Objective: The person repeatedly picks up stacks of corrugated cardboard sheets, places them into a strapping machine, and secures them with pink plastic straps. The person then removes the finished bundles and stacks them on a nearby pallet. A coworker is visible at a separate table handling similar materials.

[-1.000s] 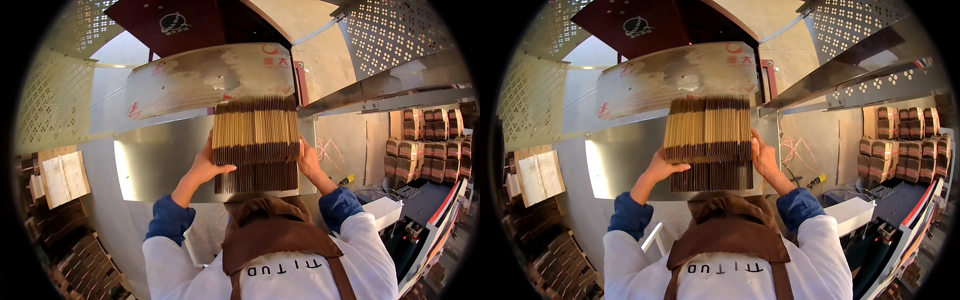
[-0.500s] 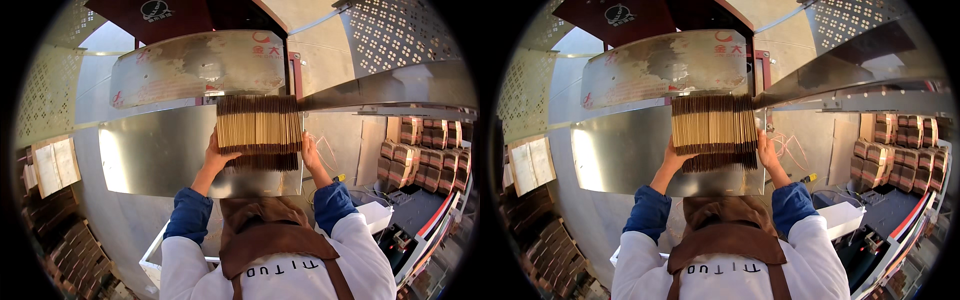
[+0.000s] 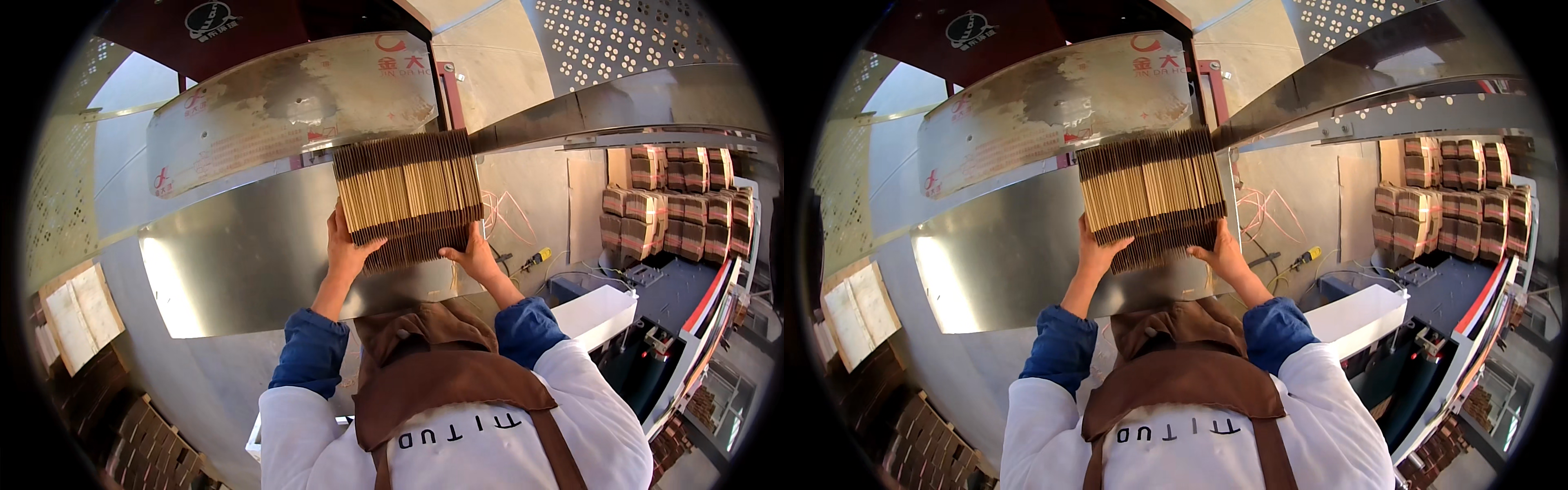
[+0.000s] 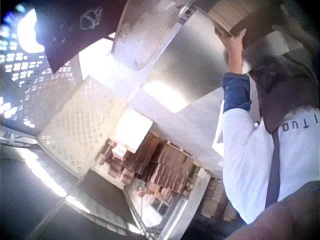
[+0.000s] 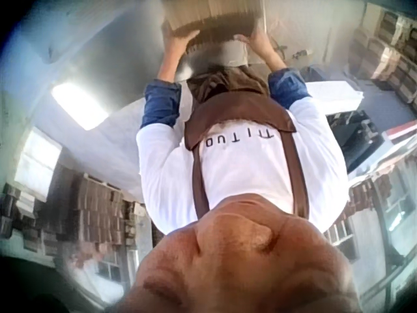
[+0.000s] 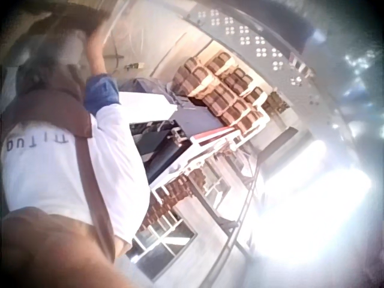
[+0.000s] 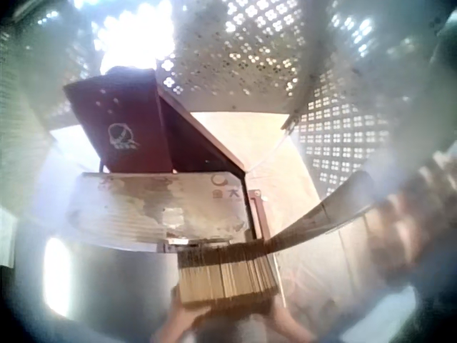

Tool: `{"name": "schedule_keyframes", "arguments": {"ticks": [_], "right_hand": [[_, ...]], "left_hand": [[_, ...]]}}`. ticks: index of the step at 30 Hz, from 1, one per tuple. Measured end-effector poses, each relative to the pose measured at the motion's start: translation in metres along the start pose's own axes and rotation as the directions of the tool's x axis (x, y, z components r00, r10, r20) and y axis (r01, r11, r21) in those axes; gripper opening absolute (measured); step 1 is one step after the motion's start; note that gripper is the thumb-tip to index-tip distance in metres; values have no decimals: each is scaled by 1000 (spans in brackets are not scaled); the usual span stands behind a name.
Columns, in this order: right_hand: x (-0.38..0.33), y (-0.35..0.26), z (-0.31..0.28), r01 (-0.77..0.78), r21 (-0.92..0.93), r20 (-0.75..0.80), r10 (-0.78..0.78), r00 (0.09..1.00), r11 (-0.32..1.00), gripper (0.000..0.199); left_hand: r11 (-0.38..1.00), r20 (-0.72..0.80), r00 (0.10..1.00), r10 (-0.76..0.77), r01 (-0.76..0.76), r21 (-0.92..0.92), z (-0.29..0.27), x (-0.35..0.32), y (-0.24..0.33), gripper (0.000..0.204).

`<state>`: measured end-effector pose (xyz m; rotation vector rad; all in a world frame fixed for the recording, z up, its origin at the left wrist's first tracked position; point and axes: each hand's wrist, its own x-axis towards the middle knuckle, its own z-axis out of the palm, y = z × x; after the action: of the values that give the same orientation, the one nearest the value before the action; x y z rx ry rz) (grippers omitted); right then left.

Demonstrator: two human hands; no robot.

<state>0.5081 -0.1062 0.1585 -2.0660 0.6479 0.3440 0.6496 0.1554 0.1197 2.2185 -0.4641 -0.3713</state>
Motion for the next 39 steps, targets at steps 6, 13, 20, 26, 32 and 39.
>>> {"name": "schedule_keyframes", "arguments": {"ticks": [6, 13, 20, 26, 32, 39], "right_hand": [[-11, 6, 30, 65, -114, -247, -91, 965, 991, 80], [-2, -27, 20, -16, -126, -136, -2, 991, 992, 76], [-5, -22, 5, 60, -10, -31, -60, 998, 998, 82], [-6, -11, -1, 5, 72, -8, -4, 1000, 997, 88], [-6, 17, 22, 38, -206, -239, -88, 967, 978, 91], [-7, -10, 22, -42, -155, -333, -12, 943, 987, 77]], "left_hand": [[995, -35, 997, -70, 67, -69, -1, 0, 10, 105], [985, -74, 989, -126, 116, -131, -9, -2, 23, 100], [988, -91, 991, -102, 90, -127, -5, 0, 19, 103], [977, -54, 987, -150, 140, -159, -6, 0, 20, 106], [978, -66, 986, -151, 140, -156, -7, 2, 24, 105], [986, -80, 992, -94, 82, -148, -8, -1, 24, 103]]}}
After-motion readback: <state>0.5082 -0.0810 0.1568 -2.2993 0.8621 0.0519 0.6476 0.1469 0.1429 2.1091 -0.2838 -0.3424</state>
